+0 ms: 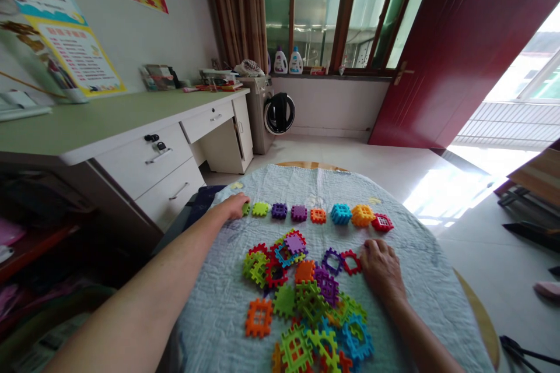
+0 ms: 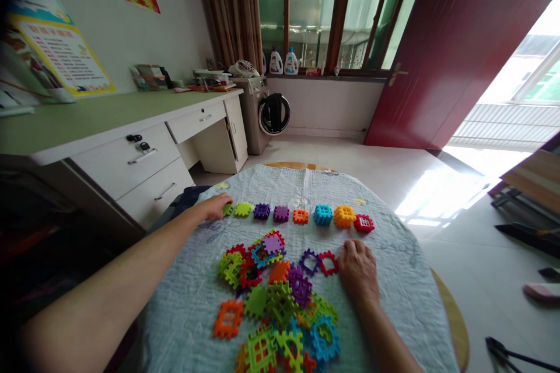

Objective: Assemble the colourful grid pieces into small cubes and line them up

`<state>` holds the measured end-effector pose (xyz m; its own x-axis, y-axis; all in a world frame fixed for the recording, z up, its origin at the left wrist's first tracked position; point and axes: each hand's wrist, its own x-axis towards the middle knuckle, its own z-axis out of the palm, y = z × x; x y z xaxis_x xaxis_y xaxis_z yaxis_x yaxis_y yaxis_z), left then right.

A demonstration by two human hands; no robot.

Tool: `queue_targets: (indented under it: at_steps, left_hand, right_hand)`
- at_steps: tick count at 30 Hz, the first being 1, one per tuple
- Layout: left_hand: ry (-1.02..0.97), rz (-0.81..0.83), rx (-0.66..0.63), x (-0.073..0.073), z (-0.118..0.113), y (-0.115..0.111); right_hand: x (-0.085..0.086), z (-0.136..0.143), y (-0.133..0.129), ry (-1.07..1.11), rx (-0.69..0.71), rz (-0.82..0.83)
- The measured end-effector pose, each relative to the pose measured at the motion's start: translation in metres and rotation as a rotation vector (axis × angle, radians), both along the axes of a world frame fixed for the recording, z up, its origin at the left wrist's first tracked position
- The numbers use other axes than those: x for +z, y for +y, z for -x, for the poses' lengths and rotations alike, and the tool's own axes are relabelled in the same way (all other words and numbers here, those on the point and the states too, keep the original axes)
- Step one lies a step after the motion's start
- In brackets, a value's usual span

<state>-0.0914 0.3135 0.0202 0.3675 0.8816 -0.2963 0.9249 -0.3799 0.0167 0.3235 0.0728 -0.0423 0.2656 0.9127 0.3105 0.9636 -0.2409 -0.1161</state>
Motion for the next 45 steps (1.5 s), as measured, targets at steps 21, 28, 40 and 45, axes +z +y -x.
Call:
queue_targets:
  at_steps: [21,28,40,45]
  left_hand:
    - [-0.423,-0.202,-0.175,0.029,-0.049,-0.109]
    - [-0.473,-0.11,-0.092,0.009,-0.117,-0.168]
    - [-0.369,-0.146,-0.095,0.025,-0.105,-0.199]
    - [-0.544,-0.06,-0.281,0.037,-0.139,-0.227]
  right_hand:
    - [0.002,0.001,0.002,0.021,0.001,0.012]
    - [0.004,0.003,0.0,0.033,-0.007,0.025]
    - [0.005,0.004,0.002,0.039,-0.027,0.045]
    - [0.007,0.005,0.001,0.039,-0.032,0.042]
